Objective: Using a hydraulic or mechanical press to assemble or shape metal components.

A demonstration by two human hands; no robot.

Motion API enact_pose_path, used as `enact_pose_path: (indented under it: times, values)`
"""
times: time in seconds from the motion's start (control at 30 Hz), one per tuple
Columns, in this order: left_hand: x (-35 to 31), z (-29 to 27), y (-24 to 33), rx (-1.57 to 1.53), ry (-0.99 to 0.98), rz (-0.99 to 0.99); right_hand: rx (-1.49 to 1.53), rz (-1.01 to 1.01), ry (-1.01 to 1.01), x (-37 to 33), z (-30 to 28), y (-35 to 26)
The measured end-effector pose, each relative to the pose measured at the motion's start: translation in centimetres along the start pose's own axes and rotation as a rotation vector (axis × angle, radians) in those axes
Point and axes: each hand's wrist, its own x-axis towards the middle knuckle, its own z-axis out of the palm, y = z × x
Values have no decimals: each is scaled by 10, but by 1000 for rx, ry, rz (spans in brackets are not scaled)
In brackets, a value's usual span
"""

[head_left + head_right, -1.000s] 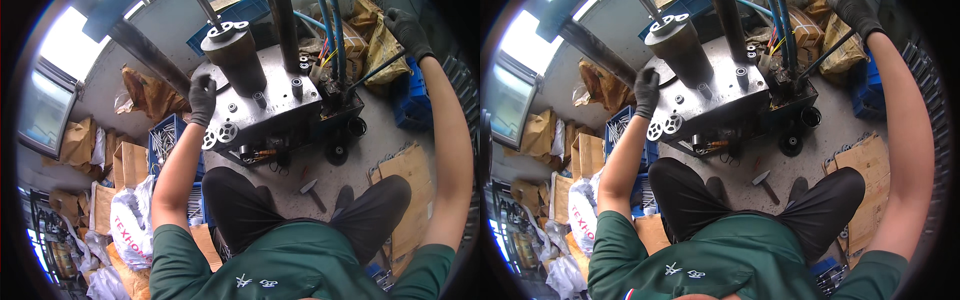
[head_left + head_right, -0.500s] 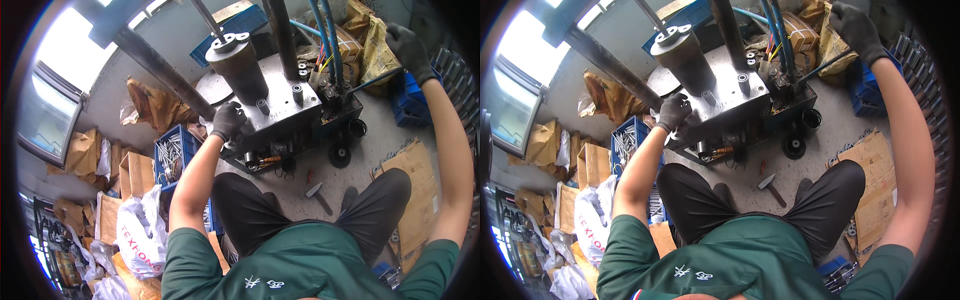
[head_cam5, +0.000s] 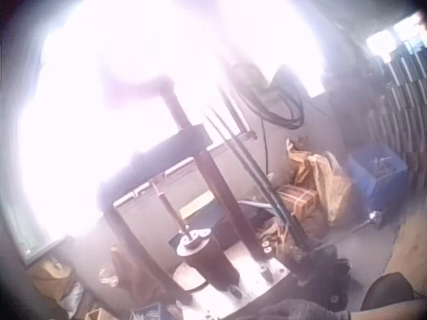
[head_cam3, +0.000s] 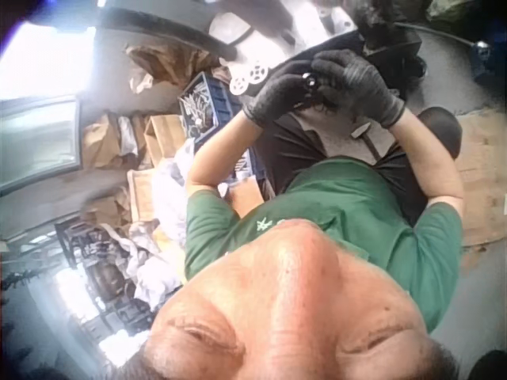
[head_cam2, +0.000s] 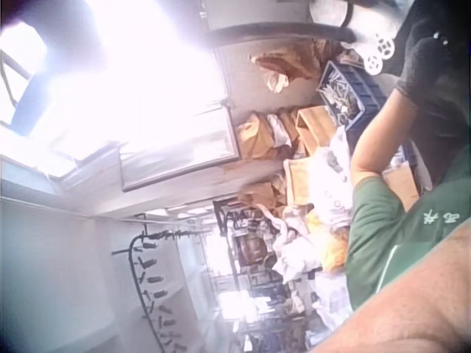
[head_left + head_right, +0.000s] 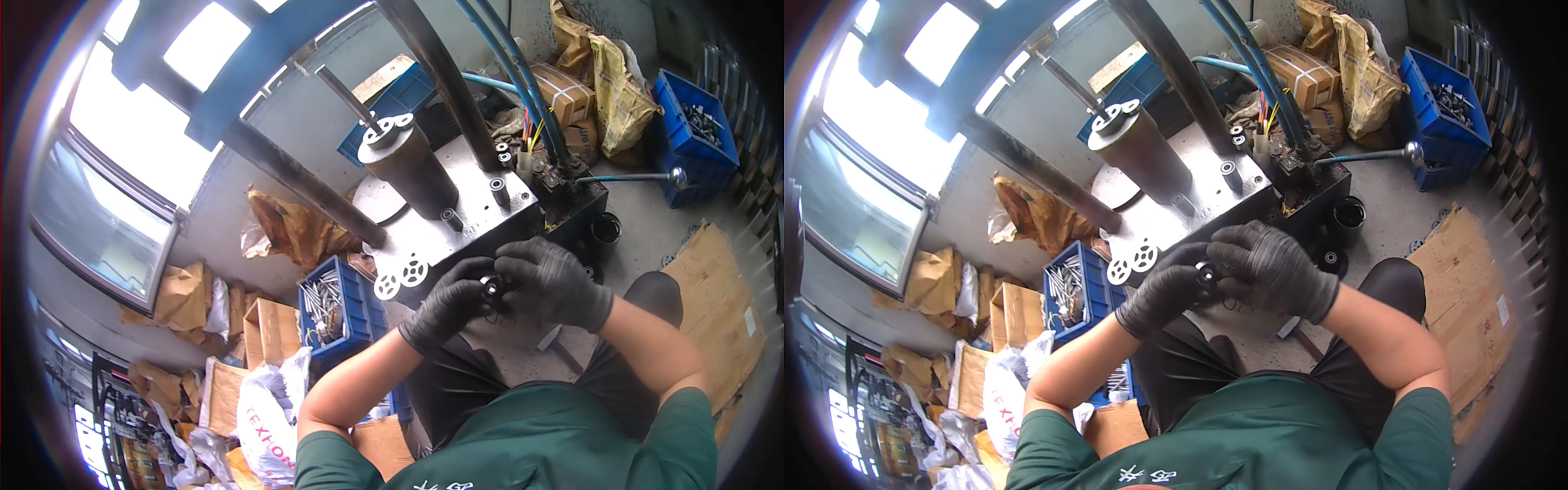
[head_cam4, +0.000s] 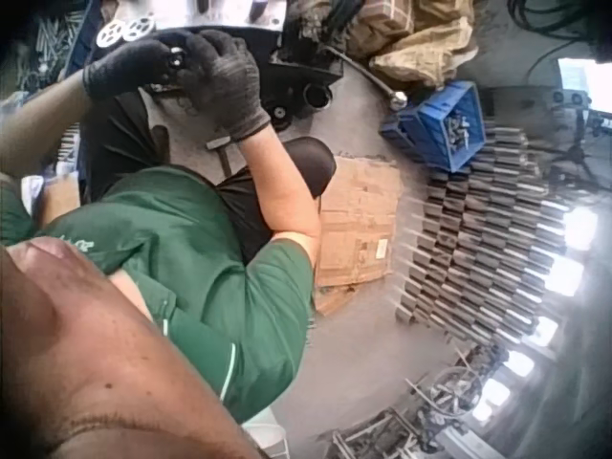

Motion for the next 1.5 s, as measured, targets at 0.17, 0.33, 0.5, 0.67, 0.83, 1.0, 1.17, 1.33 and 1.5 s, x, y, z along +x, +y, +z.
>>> enact_pose_path:
  times: [0.17, 0.33, 0.5, 0.67, 0.83, 1.0, 1.17, 1.33, 1.5]
  values:
    - [-12, 13, -2, -3, 48, -35, 148, -11, 53, -21, 36, 12]
    - [4, 10, 2, -72, 62, -47, 221, 36, 128, -20, 42, 27]
    - [14, 26, 27, 108, 98, -61, 388, 150, 118, -24, 34, 38]
    - [59, -10, 83, 575, 270, 271, 862, 580, 263, -41, 37, 56]
    - [116, -93, 228, 711, 1154, 970, 1017, 931, 407, -44, 26, 76]
    - [149, -152, 287, 824, 974, 945, 1028, 1024, 396, -43, 33, 88]
    - [160, -187, 257, 1070, 1144, 904, 1002, 1091, 210, -48, 45, 91]
    - [172, -163, 242, 1051, 1192, 810, 790, 1052, 129, -49, 46, 101]
    - [174, -152, 241, 1125, 1166, 840, 428, 722, 36, 18, 31, 133]
